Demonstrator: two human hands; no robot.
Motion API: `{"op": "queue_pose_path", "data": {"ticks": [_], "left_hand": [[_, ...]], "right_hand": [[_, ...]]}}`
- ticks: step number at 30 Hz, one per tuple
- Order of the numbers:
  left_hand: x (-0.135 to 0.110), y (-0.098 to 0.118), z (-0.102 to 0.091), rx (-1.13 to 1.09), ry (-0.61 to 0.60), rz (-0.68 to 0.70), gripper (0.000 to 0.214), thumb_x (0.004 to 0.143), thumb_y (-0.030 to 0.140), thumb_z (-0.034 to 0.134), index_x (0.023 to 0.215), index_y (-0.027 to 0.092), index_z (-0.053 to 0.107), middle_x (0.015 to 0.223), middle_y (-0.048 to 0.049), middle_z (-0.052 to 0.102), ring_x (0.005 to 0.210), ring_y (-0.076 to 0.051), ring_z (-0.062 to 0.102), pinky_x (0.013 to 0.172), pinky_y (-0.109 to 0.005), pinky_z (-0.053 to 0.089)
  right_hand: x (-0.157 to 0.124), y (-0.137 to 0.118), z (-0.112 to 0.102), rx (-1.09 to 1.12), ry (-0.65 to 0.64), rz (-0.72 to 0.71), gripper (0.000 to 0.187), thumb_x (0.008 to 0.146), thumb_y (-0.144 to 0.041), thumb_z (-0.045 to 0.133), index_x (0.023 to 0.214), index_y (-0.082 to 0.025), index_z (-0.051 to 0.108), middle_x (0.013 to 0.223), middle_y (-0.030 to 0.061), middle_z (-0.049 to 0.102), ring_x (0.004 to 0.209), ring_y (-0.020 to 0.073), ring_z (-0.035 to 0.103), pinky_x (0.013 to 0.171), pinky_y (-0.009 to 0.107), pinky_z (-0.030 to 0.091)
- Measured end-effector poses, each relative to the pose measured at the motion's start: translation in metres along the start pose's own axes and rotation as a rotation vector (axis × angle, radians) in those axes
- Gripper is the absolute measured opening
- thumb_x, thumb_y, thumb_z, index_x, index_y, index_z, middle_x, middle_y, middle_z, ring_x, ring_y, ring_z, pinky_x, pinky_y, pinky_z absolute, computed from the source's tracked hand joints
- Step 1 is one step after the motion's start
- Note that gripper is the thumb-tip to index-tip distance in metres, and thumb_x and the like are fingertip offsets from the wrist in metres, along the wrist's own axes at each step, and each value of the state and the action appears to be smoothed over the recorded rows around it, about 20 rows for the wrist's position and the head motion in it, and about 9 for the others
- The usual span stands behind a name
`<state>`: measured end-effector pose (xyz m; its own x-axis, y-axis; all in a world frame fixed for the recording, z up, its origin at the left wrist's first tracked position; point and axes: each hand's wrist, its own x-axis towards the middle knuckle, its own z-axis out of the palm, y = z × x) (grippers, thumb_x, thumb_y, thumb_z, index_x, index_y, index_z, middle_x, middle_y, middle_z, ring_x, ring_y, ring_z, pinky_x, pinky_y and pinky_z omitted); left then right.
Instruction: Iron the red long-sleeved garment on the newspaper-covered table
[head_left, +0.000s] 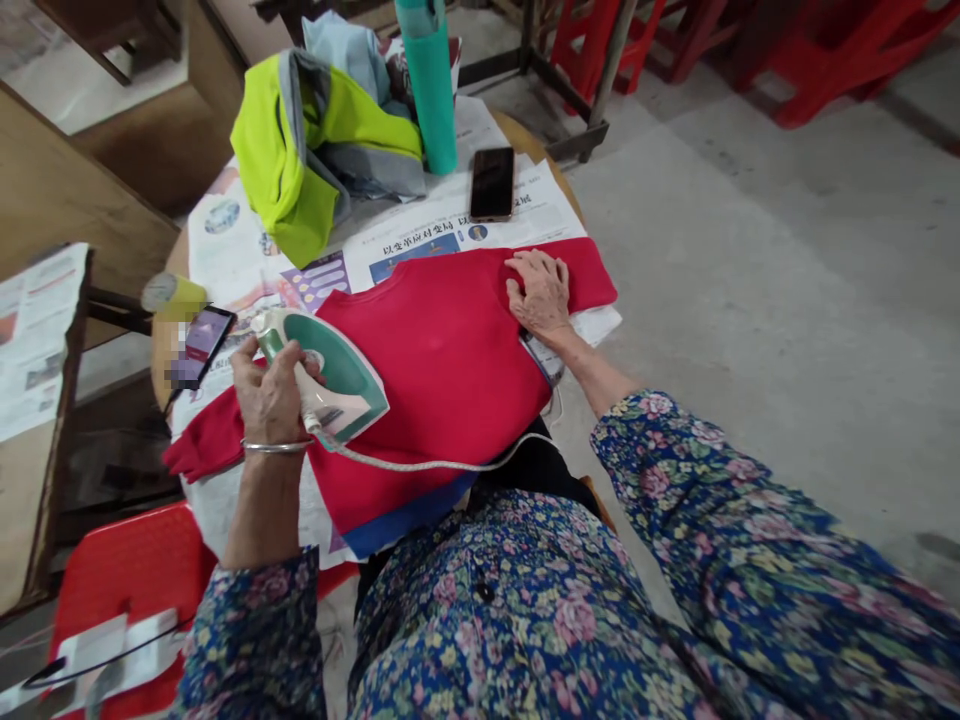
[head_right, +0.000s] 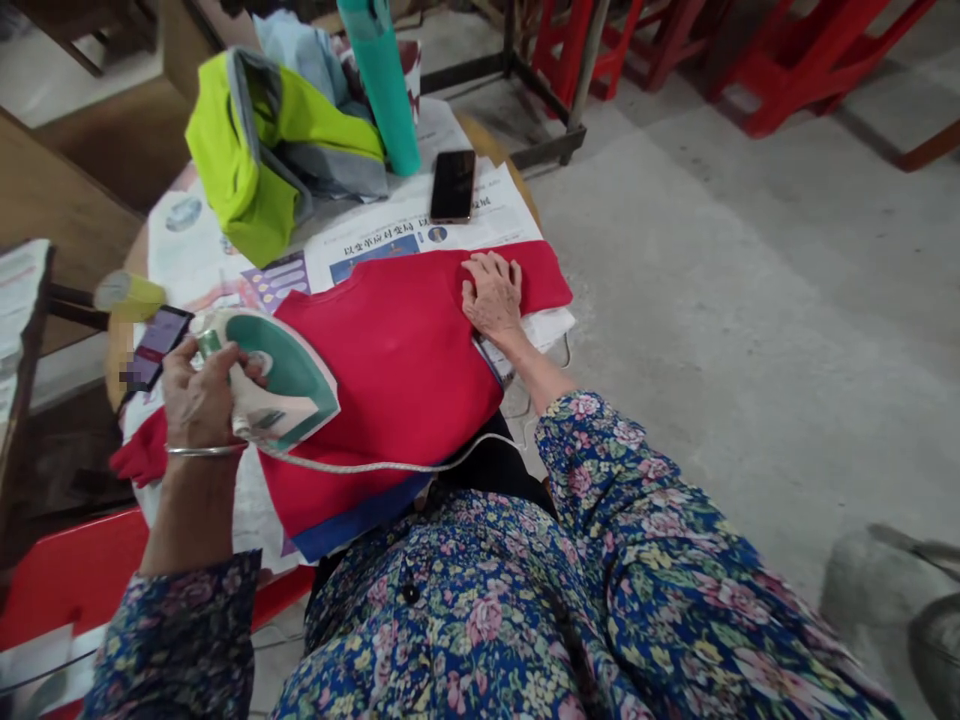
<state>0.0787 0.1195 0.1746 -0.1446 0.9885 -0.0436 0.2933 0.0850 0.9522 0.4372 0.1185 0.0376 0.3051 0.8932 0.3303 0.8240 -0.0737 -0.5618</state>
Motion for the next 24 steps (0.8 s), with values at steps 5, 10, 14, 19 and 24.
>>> {"op": "queue_pose_path", "data": {"ticks": [5,10,14,19,24], "left_hand": [[-0.011,0.01,0.006,0.004,-0.074,-0.036,0.067,0.067,0.04,0.086,0.121,0.026,0.049,0.059,0.0123,0.062,0.046,-0.013,0.058,0.045,-0.024,0.042],[-0.021,0.005,0.009,0.003,-0.092,0.032,0.069,0.069,0.046,0.082,0.126,0.022,0.052,0.058,0.0116,0.06,0.043,-0.014,0.056,0.045,-0.024,0.042],[-0.037,0.0,0.005,0.028,-0.166,0.044,0.079,0.074,0.048,0.081,0.14,0.017,0.051,0.056,0.0096,0.059,0.045,-0.018,0.057,0.043,-0.025,0.041],[-0.063,-0.004,0.0,0.104,-0.339,0.089,0.07,0.088,0.047,0.079,0.147,0.02,0.053,0.061,0.0094,0.057,0.05,-0.016,0.06,0.051,-0.027,0.048],[-0.093,-0.002,0.004,0.161,-0.436,0.116,0.063,0.096,0.046,0.073,0.151,0.021,0.053,0.065,0.0088,0.057,0.052,-0.014,0.059,0.054,-0.028,0.051]], "right_hand": [[0.0,0.002,0.003,-0.029,0.008,0.009,0.048,0.1,-0.017,0.052,0.142,-0.024,0.075,0.161,0.0154,0.069,0.157,0.0409,0.054,0.135,0.075,0.028],[0.001,0.007,0.004,-0.083,-0.016,-0.012,0.048,0.102,-0.022,0.052,0.145,-0.026,0.074,0.162,0.0143,0.068,0.158,0.041,0.054,0.134,0.074,0.031],[0.001,0.01,0.005,-0.067,0.013,-0.031,0.047,0.102,-0.023,0.052,0.143,-0.027,0.074,0.16,0.0131,0.07,0.156,0.0411,0.055,0.133,0.075,0.032],[0.0,0.01,0.005,-0.062,0.013,-0.02,0.047,0.101,-0.022,0.052,0.142,-0.026,0.075,0.159,0.0146,0.07,0.155,0.0415,0.055,0.133,0.075,0.032],[0.0,0.01,0.003,-0.09,-0.005,-0.026,0.048,0.102,-0.022,0.051,0.144,-0.026,0.073,0.161,0.0145,0.069,0.156,0.041,0.054,0.133,0.075,0.032]]}}
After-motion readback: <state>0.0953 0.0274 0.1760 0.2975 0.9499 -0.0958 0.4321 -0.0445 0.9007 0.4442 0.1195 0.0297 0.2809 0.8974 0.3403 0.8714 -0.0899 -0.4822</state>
